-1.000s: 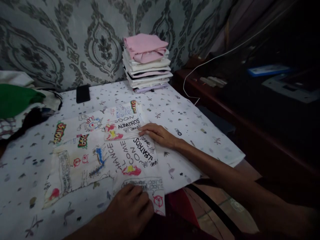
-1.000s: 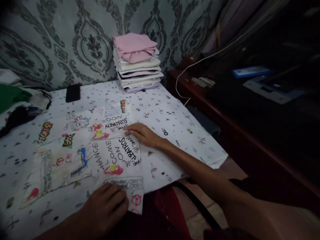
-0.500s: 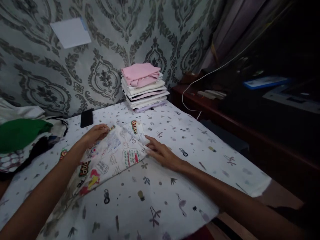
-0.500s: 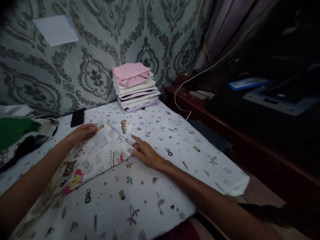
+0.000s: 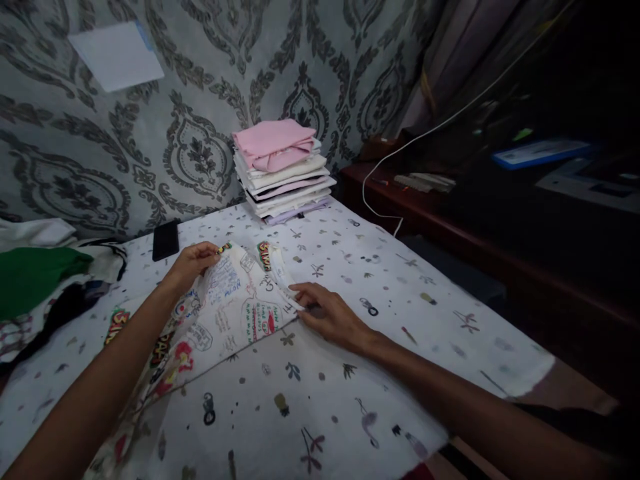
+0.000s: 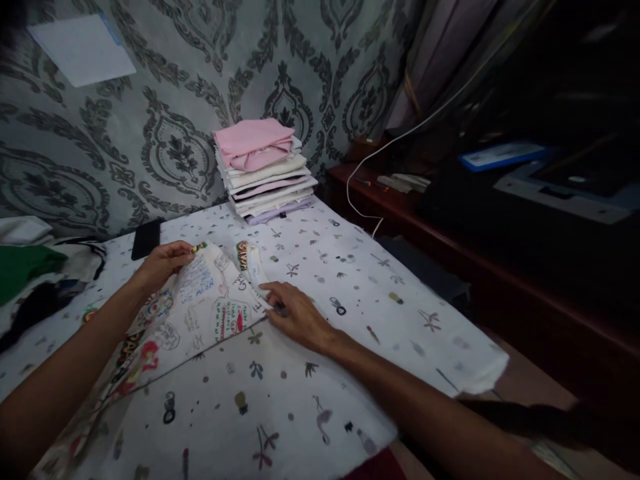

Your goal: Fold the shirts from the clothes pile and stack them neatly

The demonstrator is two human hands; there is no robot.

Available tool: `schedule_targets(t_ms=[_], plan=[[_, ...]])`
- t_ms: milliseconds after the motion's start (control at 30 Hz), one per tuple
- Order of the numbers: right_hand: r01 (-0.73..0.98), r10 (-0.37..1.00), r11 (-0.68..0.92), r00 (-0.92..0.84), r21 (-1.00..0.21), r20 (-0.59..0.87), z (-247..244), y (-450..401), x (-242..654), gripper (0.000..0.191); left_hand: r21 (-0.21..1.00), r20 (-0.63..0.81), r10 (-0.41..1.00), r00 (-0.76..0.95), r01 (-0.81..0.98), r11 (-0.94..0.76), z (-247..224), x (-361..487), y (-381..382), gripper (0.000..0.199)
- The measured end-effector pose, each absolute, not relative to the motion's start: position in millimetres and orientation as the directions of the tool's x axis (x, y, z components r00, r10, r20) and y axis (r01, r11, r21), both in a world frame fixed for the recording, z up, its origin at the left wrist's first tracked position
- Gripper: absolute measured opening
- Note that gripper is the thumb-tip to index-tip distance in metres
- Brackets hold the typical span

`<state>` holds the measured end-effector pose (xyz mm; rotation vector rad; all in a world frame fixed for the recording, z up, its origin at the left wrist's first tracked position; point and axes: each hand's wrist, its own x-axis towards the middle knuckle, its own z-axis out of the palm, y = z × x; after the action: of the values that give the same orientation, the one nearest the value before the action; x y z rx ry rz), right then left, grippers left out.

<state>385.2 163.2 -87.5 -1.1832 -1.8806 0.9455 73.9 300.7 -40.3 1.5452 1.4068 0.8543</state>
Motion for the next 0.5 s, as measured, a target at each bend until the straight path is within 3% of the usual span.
schedule_targets(t_ms=[200,500], plan=[[0.405,0.909,0.368,-0.344,-0.837,0.234,-94,162,392,0.037,0.828,-0.107,0.955,0.276,0.557,-0.068,-46,85,317,0.036],[0.333,0.901,0.353,-0.374,-0.875,0.221,-85,162,394,0.029,0.826,-0.103,0.965,0.243,0.562,-0.054,-52,83,319,0.034]])
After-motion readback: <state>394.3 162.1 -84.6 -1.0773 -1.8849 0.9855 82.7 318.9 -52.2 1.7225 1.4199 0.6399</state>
